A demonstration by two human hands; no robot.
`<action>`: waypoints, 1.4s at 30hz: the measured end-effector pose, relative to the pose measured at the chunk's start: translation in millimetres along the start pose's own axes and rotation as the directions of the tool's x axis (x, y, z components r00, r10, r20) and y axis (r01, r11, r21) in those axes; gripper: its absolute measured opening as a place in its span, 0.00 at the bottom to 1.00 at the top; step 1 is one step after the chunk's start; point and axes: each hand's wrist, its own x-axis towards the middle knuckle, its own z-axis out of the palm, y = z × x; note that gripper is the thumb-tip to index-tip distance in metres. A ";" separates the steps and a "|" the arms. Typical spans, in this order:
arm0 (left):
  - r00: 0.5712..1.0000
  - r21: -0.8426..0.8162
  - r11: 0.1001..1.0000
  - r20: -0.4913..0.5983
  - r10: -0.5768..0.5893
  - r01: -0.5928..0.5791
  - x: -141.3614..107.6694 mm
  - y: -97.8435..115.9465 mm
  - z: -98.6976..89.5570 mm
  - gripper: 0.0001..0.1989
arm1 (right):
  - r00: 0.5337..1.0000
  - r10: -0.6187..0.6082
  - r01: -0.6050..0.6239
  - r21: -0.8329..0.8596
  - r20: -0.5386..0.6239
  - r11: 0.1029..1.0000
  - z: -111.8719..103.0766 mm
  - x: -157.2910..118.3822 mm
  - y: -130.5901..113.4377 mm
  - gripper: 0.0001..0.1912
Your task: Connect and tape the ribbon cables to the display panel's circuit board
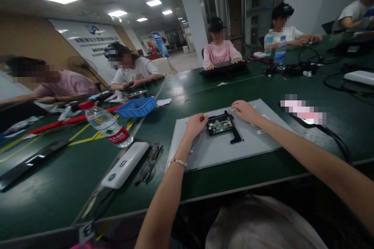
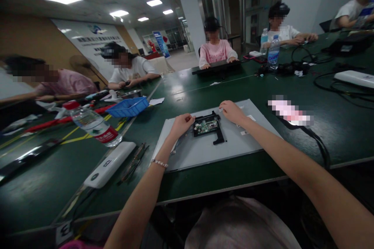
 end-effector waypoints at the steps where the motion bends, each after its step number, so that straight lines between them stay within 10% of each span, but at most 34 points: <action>1: 1.000 0.009 1.000 0.019 0.011 -0.011 -0.5 0.5 0.5 0.18 | 1.000 0.005 -0.005 0.001 0.010 1.000 0.8 -0.1 0.8 0.16; 20: 0.997 0.525 0.848 0.055 0.053 -0.074 -4.1 -1.7 -17.0 0.15 | 0.999 0.030 -0.029 -0.027 0.018 0.999 -6.3 -1.3 -6.2 0.15; 42: 0.990 0.527 0.839 0.100 0.095 -0.134 -5.4 -10.8 -25.1 0.16 | 0.999 0.029 -0.028 -0.028 0.036 0.999 -5.4 -1.6 -5.3 0.14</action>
